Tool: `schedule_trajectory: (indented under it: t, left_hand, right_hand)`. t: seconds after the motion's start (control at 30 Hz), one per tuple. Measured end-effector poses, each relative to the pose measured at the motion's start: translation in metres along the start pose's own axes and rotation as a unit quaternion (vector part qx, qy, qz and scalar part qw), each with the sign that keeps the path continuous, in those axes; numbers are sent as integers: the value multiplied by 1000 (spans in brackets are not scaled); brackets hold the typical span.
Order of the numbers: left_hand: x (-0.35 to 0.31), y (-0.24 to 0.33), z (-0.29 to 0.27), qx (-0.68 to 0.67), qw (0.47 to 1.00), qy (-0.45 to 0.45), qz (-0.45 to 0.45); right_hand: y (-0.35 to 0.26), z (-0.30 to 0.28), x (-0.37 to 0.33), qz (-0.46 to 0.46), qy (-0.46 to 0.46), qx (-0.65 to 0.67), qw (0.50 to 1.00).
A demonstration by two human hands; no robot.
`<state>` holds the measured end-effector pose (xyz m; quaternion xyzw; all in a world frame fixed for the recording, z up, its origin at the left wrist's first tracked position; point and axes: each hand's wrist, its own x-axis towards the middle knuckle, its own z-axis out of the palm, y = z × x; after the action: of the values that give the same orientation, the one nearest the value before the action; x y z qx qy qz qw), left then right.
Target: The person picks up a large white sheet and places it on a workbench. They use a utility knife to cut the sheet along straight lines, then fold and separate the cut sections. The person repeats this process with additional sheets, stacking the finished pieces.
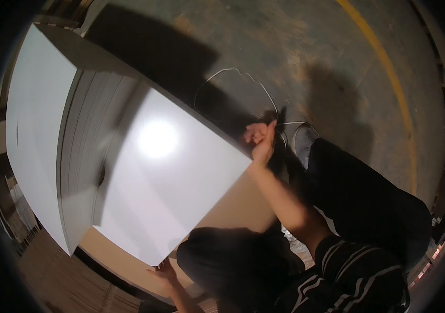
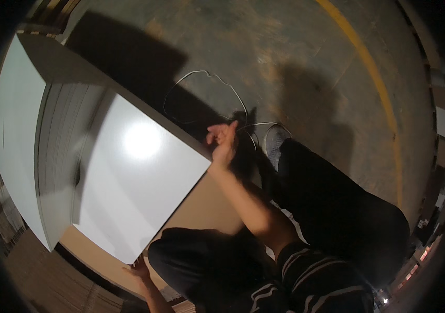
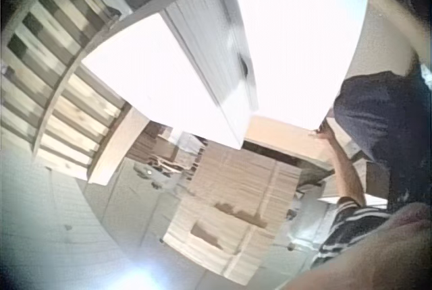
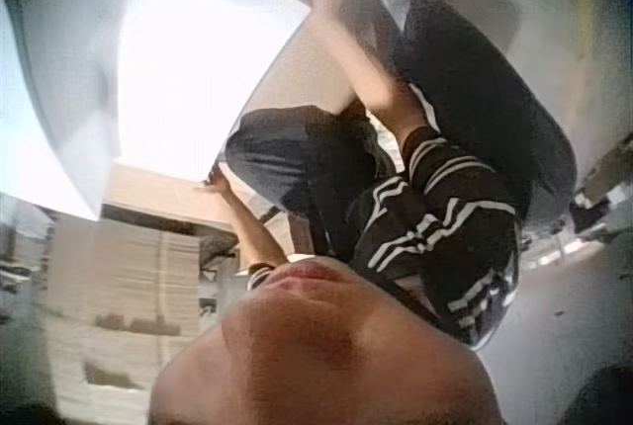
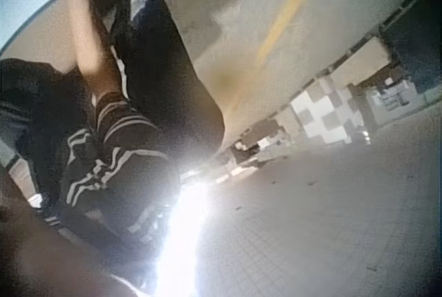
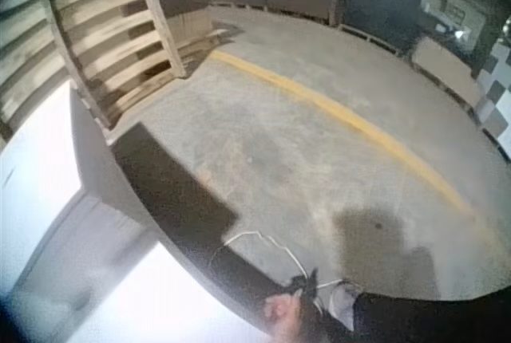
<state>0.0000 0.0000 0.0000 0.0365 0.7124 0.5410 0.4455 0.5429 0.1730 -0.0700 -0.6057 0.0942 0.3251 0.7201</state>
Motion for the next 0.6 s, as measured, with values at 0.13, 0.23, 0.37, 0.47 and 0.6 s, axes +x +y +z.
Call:
schedule_trajectory:
  t: [0.13,0.23,0.37,0.47,0.6]
  left_hand:
    - [-11,-6,30,-37,994,91,50]
    - [-16,-1,55,9,990,129,59]
    - [-30,1,57,47,983,168,49]
    - [-34,-2,62,108,977,175,49]
    - [-38,-2,58,193,962,189,42]
  right_hand:
    - [-2,-21,-19,-7,4,-36,999]
    - [0,-6,-18,4,-2,-31,999]
    - [-16,-13,-29,54,25,-12,998]
    - [-24,-9,-32,52,17,-9,998]
    - [-21,-10,-34,39,3,25,999]
